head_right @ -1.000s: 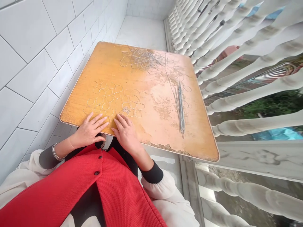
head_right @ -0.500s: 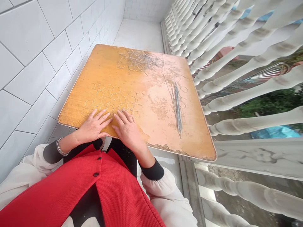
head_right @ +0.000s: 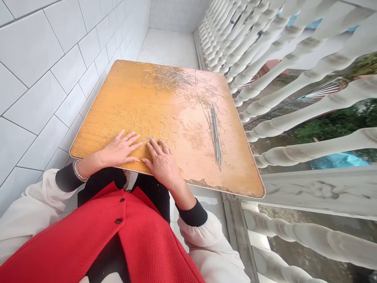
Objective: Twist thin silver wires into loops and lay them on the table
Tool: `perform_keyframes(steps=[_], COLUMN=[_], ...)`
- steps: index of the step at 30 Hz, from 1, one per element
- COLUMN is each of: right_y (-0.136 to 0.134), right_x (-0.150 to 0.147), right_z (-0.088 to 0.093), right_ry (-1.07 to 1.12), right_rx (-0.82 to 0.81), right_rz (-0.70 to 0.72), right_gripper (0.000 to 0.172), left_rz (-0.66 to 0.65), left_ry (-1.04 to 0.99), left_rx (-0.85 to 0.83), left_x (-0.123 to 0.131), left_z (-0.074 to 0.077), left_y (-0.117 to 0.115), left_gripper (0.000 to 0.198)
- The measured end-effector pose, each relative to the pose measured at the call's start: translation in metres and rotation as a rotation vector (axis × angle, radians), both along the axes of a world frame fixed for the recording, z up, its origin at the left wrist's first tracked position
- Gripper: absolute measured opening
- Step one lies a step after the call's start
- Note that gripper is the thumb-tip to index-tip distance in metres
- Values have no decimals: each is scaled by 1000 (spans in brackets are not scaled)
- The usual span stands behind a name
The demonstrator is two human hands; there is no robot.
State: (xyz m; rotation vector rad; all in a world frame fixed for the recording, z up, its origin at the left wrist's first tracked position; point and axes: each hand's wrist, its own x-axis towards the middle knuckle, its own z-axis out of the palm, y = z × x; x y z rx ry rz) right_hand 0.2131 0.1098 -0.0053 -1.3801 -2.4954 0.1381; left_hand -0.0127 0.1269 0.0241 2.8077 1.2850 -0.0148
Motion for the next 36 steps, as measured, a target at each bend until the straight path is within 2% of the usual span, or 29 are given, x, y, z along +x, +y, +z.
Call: perform_keyframes(steps=[6, 10, 13, 16, 20, 24, 27, 30, 32, 36], right_y=[0, -3, -8, -15, -27, -35, -36, -34, -30, -21], right_x=[-10, -8, -2, 2, 5, 4, -5, -20, -33, -57], right_z=[-3, -4, -5, -6, -4, 2, 7, 12, 14, 14], right_ry=[10, 41, 68, 81, 119, 202, 230, 198, 140, 53], right_rx=[6, 44, 60, 75, 176, 194, 149, 85, 33, -31], right_rz=[-19, 10, 44, 74, 92, 265, 354, 400, 428, 457], right_gripper=[57, 54, 52, 51, 46, 42, 41, 44, 46, 49], left_rz=[-1, 16, 0, 10, 105, 225, 301, 320, 340, 375], left_ry=[-40, -83, -110, -143, -205, -248, -243, -228, -203, -107], left_rx=[23, 87, 140, 191, 250, 244, 219, 184, 158, 105], left_x=[-6, -10, -18, -33, -65, -97, -116, -124, -123, -105], left_z=[-5, -6, -7, -11, -21, -25, -20, -11, -5, 3], left_y=[8, -4, -22, -44, -64, -67, -57, -35, -13, 42], left_gripper=[65, 73, 71, 68, 63, 59, 60, 66, 66, 50])
